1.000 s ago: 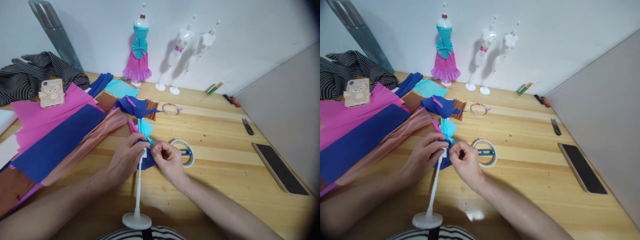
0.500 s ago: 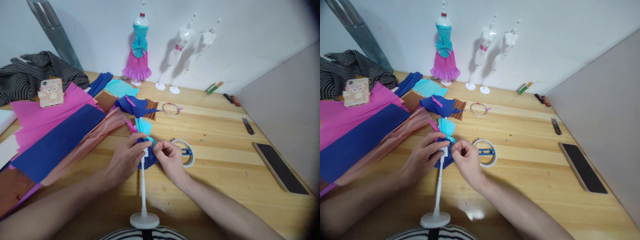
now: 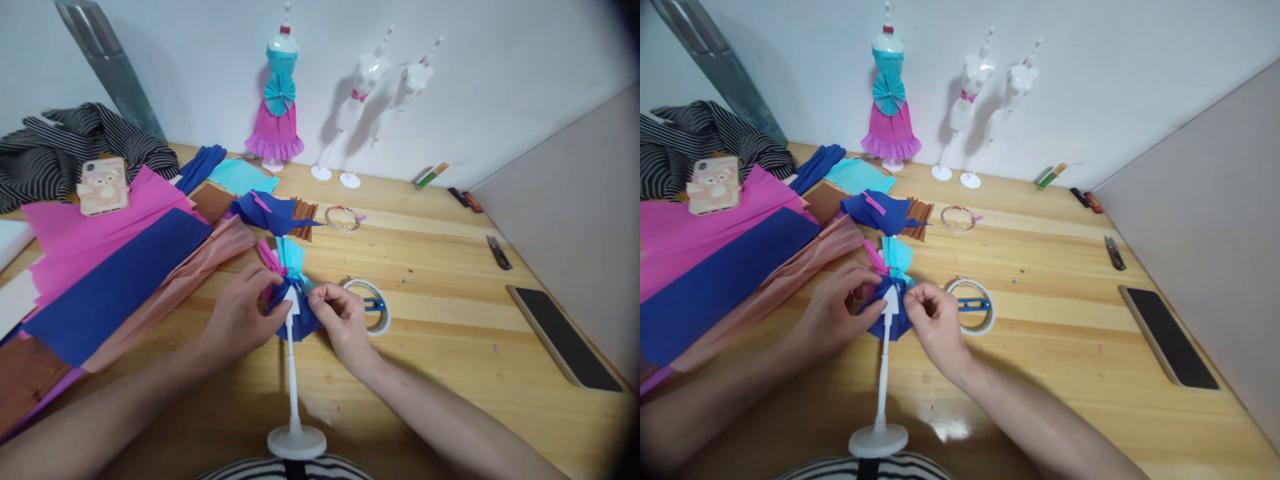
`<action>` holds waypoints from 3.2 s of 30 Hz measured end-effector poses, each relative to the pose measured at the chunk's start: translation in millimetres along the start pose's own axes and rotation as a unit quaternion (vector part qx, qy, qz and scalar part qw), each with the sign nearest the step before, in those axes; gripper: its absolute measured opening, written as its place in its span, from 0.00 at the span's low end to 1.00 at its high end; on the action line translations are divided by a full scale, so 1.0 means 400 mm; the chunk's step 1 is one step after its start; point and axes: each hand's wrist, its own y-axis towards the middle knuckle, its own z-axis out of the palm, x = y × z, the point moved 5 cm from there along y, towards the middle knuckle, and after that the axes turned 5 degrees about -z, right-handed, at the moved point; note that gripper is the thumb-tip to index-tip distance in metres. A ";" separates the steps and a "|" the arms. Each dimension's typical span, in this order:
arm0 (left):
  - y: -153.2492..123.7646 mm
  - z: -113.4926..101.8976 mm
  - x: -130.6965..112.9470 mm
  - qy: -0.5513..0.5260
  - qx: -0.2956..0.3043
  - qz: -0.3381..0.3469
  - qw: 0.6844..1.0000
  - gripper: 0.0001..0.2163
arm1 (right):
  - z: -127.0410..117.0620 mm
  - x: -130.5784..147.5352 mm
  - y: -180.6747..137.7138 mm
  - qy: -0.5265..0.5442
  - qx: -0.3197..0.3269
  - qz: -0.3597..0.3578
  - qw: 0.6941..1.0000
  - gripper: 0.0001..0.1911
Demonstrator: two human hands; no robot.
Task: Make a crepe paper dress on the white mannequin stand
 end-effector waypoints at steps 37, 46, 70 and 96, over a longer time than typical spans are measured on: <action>-0.002 0.012 0.022 -0.057 0.019 -0.025 0.998 0.09 | -0.044 0.129 -0.010 -0.438 0.053 -0.410 0.798 0.09; 0.001 0.002 0.010 -0.057 0.011 -0.014 0.998 0.10 | -0.024 0.135 -0.029 -0.465 0.132 -0.474 0.736 0.09; 0.026 -0.009 0.015 -0.058 0.144 0.024 0.988 0.11 | 0.027 0.182 0.034 -0.475 0.328 -0.388 0.719 0.13; 0.019 -0.003 0.014 -0.073 0.143 0.036 0.986 0.12 | 0.014 0.186 0.046 -0.389 0.310 -0.414 0.762 0.13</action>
